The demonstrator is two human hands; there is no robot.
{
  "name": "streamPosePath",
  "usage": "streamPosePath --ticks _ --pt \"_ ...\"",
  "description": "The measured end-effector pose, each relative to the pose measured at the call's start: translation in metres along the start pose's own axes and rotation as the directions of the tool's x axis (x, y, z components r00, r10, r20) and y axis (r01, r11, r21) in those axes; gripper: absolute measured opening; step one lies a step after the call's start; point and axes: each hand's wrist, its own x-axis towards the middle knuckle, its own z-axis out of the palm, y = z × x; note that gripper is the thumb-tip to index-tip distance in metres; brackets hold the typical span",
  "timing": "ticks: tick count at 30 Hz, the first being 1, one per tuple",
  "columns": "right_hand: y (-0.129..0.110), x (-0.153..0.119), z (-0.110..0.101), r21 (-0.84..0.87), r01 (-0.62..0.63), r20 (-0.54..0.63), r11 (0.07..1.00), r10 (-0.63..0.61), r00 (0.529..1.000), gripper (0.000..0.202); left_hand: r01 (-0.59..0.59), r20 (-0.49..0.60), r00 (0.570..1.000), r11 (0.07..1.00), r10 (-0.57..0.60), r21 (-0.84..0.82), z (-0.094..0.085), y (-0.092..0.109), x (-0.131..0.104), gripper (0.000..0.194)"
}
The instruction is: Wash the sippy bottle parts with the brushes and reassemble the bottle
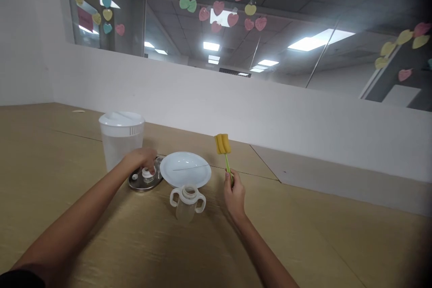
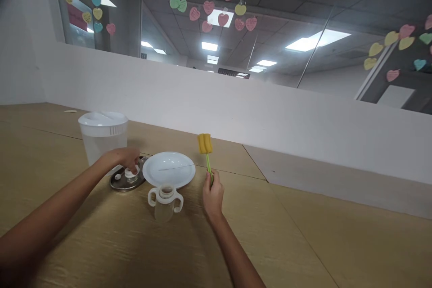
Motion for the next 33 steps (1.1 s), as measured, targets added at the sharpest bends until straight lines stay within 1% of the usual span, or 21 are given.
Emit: streamPosePath --ticks 4,7,9,12,14,15,16,17,18,20,21,23,24,28,29,31,33 --pt "-0.002 -0.001 0.000 0.002 0.030 0.033 1.000 -0.030 0.999 0.039 0.017 0.067 0.998 0.999 -0.014 -0.044 0.011 0.001 0.007 0.015" --pt "-0.003 -0.001 -0.001 0.008 0.024 0.037 1.000 -0.025 0.999 0.038 0.004 0.069 0.998 0.998 0.001 -0.070 0.013 -0.001 0.009 0.016" --pt "-0.002 -0.001 -0.001 0.016 0.016 0.038 1.000 -0.017 0.999 0.038 -0.007 0.030 1.000 0.998 0.009 -0.065 0.008 -0.002 0.006 0.018" --pt "-0.001 -0.001 0.000 0.011 0.015 0.028 1.000 -0.015 1.000 0.038 -0.047 -0.098 0.994 0.998 0.043 -0.040 -0.002 0.003 -0.007 0.021" --pt "-0.001 -0.002 0.001 0.005 0.020 0.025 1.000 -0.020 0.999 0.038 -0.172 -0.204 0.967 0.982 0.153 -0.079 -0.008 0.016 -0.021 0.030" --pt "-0.002 -0.002 0.001 0.005 0.022 0.026 1.000 -0.022 0.999 0.038 -0.284 -0.259 0.934 0.951 0.244 -0.126 -0.009 0.024 -0.028 0.035" --pt "-0.002 -0.002 0.001 0.005 0.023 0.030 1.000 -0.024 0.999 0.038 -0.399 -0.296 0.893 0.900 0.339 -0.174 -0.008 0.034 -0.036 0.041" --pt "-0.003 -0.003 0.001 0.006 0.024 0.034 1.000 -0.024 0.999 0.038 -0.482 -0.299 0.860 0.852 0.414 -0.204 -0.007 0.045 -0.043 0.048" --pt "-0.004 -0.003 0.000 0.008 0.023 0.037 1.000 -0.023 0.999 0.037 -0.538 -0.286 0.832 0.816 0.475 -0.211 -0.004 0.054 -0.049 0.054" --pt "-0.006 -0.004 -0.001 0.015 0.019 0.039 1.000 -0.019 0.999 0.037 -0.594 -0.213 0.801 0.786 0.559 -0.172 0.002 0.071 -0.057 0.061" --pt "-0.007 -0.004 -0.002 0.022 0.017 0.038 1.000 -0.017 0.999 0.036 -0.617 -0.169 0.786 0.772 0.595 -0.153 0.006 0.077 -0.058 0.061" --pt "-0.008 -0.004 -0.002 0.035 0.013 0.035 0.999 -0.014 0.999 0.036 -0.646 -0.109 0.763 0.751 0.637 -0.138 0.011 0.083 -0.058 0.057" --pt "-0.009 -0.005 -0.002 0.038 0.010 0.036 0.999 -0.011 0.999 0.035 -0.652 -0.099 0.758 0.745 0.644 -0.141 0.013 0.085 -0.057 0.055" --pt "-0.010 -0.005 -0.002 0.040 0.015 0.041 0.999 -0.017 0.999 0.035 -0.641 -0.084 0.767 0.755 0.636 -0.134 0.015 0.086 -0.054 0.050" --pt "-0.011 -0.005 -0.002 0.043 0.018 0.040 0.999 -0.020 0.999 0.035 -0.651 -0.076 0.758 0.748 0.647 -0.127 0.014 0.086 -0.055 0.049" --pt "-0.013 -0.005 -0.002 0.064 0.016 0.034 0.998 -0.018 0.999 0.035 -0.688 -0.085 0.725 0.716 0.683 -0.114 0.008 0.084 -0.062 0.047" --pt "-0.016 -0.005 -0.004 0.100 0.007 0.022 0.995 -0.009 1.000 0.035 -0.719 -0.165 0.693 0.687 0.701 -0.105 -0.002 0.080 -0.073 0.046"
